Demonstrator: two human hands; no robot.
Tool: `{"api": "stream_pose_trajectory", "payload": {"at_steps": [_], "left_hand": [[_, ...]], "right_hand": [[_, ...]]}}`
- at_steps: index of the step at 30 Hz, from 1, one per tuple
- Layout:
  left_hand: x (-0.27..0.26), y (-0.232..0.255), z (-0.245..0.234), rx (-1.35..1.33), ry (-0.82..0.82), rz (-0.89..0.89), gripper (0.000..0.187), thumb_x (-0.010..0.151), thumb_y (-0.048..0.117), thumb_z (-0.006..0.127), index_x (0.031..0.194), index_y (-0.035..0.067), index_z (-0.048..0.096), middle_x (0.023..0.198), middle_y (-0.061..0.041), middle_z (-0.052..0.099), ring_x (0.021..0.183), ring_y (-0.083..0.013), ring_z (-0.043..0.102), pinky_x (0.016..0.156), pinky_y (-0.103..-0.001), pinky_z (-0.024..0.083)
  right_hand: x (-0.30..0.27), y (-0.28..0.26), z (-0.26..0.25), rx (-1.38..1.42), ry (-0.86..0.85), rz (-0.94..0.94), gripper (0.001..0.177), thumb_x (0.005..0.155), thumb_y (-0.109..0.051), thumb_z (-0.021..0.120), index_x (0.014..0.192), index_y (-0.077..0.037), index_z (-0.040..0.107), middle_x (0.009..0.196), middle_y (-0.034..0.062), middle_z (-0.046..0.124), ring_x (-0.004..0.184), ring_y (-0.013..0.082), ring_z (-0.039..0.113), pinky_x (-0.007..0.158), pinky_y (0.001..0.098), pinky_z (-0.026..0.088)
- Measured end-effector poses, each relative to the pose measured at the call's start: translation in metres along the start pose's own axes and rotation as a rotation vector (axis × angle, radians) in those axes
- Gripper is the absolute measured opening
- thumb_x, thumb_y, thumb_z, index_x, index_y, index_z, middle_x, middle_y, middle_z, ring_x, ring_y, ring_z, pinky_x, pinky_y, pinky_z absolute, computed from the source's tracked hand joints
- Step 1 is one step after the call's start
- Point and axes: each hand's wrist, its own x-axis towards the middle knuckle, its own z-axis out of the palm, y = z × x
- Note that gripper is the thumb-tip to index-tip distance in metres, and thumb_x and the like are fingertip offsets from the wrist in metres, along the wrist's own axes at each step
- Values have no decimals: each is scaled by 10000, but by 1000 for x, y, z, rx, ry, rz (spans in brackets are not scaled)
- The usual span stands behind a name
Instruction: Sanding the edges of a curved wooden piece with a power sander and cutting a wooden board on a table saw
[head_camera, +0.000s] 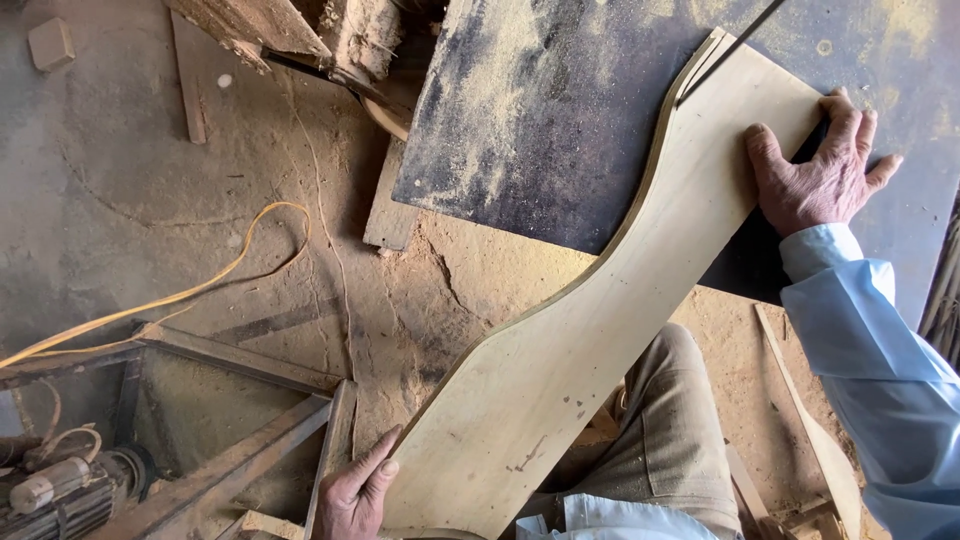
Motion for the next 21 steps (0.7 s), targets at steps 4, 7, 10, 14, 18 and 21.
{"api": "stream_pose_trajectory", "payload": {"at_steps": [4,7,10,14,18,21], "left_hand": [[15,-4,-12,-51,-9,182,386,931,224,674,1312,170,702,1292,-85,748,969,-72,812,744,-181,659],[22,-16,-17,-32,-40,204,390,934,230,670,1315,154,700,1239,-103,779,882,-36,795,703,-191,639],[24,-27,-15,-72,-17,215,382,934,195,679,1311,142,706,755,54,715,585,-25,491,561,-183,512],[26,-23,-17,-81,-22,199,386,928,193,679,1304,113,705,1235,-92,787,917,-31,766,782,-166,624],[34,-12,-20,-69,-26,267,383,934,182,672,1301,73,695,1308,-104,732,1139,-140,765,943,-220,629],[35,-12,-21,-52,-19,258,374,938,201,667,1293,94,708,1285,-97,750,1122,-137,774,925,-220,627]], "right_hand": [[-7,-3,1,-16,8,0,756,962,-661,554,1362,-26,464,1247,131,474,1344,387,448,1077,725,17],[-8,-7,0,-26,28,5,717,951,-628,570,1317,-20,466,1297,118,501,1331,376,448,1062,725,45],[-8,-7,-1,-23,32,30,749,944,-636,576,1351,-17,465,1285,146,477,1280,423,507,1078,716,36],[-6,-10,-1,-16,19,54,783,928,-636,573,1396,-19,464,1387,139,506,1370,368,453,1073,701,10],[-6,-10,0,-10,28,57,770,926,-635,584,1380,-25,468,1417,139,510,1378,378,455,1069,711,-6],[-6,-12,-1,-22,29,58,747,939,-627,580,1385,-39,469,1346,135,493,1323,394,501,1072,702,14]]}}
